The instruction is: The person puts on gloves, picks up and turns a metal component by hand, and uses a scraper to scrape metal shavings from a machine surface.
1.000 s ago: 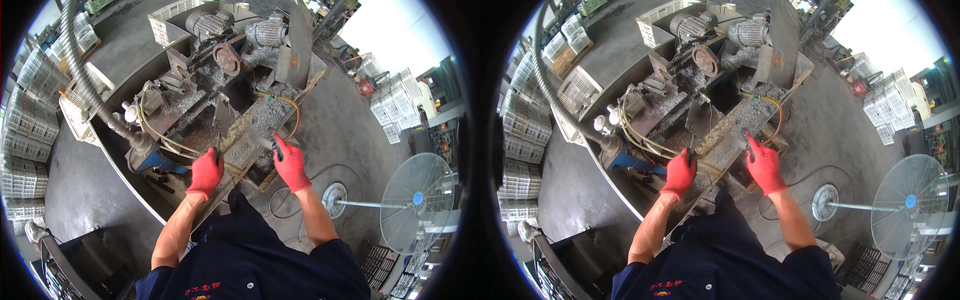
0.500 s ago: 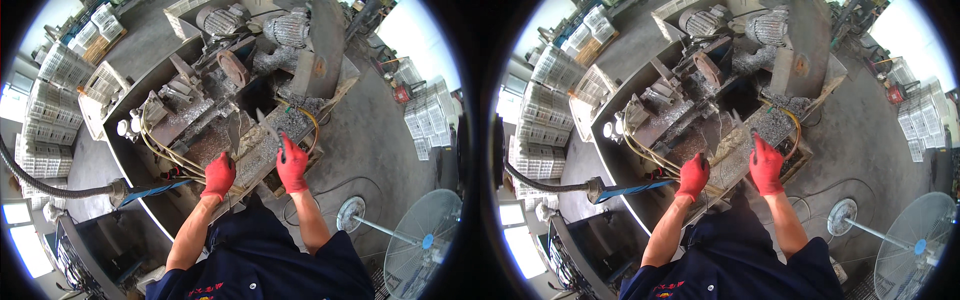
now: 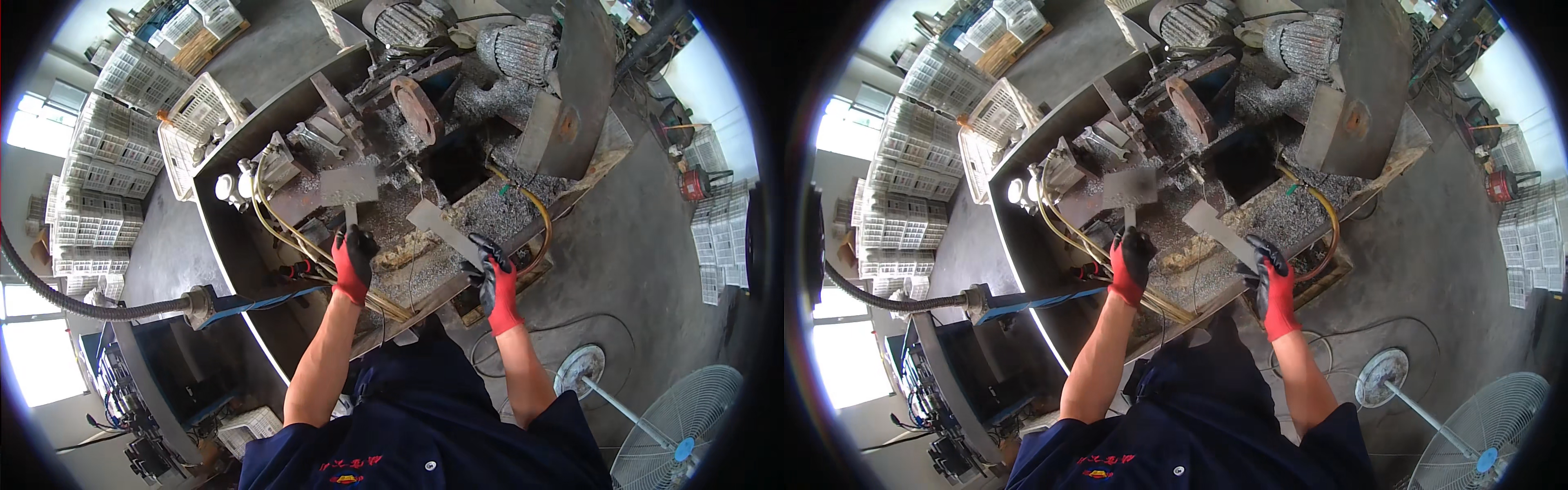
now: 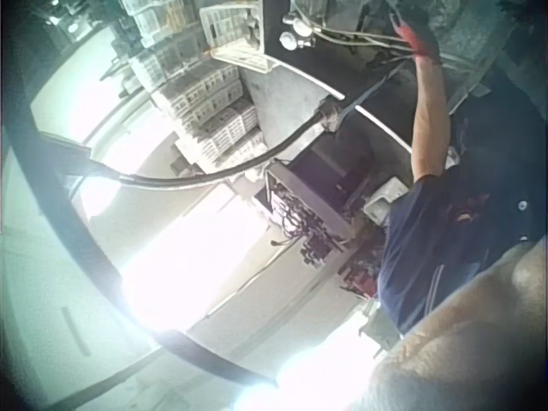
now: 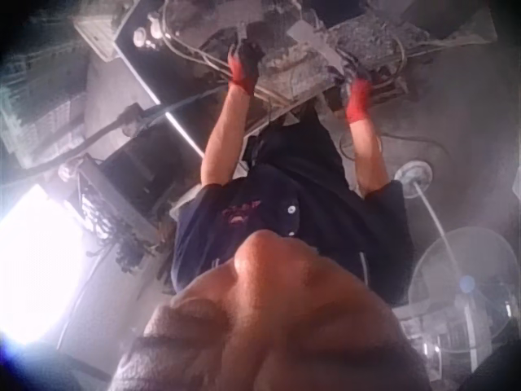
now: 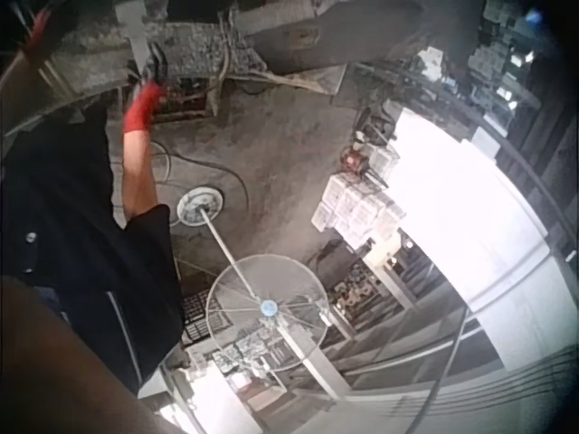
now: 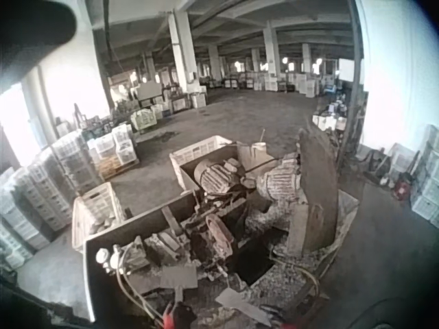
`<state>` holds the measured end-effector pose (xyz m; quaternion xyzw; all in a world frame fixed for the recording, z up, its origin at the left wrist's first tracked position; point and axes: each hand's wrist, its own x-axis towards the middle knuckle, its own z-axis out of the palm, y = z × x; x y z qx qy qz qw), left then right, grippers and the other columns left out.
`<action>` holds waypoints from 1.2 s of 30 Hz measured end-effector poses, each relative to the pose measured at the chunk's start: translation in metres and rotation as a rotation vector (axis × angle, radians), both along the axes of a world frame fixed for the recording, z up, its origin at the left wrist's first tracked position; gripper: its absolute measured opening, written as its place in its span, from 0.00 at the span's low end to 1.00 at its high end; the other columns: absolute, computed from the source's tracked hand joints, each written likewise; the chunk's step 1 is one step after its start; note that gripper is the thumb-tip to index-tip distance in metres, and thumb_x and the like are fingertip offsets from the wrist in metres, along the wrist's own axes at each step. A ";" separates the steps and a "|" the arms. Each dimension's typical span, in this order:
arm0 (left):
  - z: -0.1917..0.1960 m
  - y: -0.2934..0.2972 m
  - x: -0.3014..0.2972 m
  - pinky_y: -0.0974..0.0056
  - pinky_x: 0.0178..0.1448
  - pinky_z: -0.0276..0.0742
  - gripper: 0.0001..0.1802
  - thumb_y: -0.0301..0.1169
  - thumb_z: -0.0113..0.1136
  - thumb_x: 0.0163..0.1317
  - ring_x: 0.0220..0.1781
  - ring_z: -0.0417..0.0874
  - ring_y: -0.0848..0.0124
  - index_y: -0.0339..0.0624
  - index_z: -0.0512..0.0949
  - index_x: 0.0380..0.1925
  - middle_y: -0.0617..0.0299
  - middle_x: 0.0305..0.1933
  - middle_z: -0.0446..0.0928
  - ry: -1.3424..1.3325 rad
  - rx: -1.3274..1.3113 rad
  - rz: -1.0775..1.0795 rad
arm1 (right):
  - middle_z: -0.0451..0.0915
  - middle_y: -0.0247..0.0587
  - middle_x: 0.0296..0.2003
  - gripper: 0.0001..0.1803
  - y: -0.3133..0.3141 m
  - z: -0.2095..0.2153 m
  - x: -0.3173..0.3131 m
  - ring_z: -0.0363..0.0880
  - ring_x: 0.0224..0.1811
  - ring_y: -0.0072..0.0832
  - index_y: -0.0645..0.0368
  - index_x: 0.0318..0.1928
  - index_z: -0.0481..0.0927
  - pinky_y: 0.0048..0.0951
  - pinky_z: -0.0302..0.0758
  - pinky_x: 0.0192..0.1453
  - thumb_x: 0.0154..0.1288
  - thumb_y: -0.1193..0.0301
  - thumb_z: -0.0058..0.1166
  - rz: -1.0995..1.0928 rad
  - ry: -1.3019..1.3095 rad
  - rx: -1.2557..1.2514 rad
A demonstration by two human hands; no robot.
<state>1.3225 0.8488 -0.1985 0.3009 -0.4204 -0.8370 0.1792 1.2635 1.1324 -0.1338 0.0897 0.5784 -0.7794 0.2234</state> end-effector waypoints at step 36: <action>-0.052 -0.026 -0.047 0.47 0.60 0.77 0.14 0.42 0.55 0.73 0.59 0.79 0.53 0.53 0.73 0.53 0.62 0.54 0.76 -0.198 0.285 -0.043 | 0.74 0.31 0.64 0.32 -0.039 -0.009 0.022 0.75 0.51 0.16 0.57 0.74 0.66 0.32 0.84 0.54 0.71 0.71 0.58 0.120 -0.195 -0.365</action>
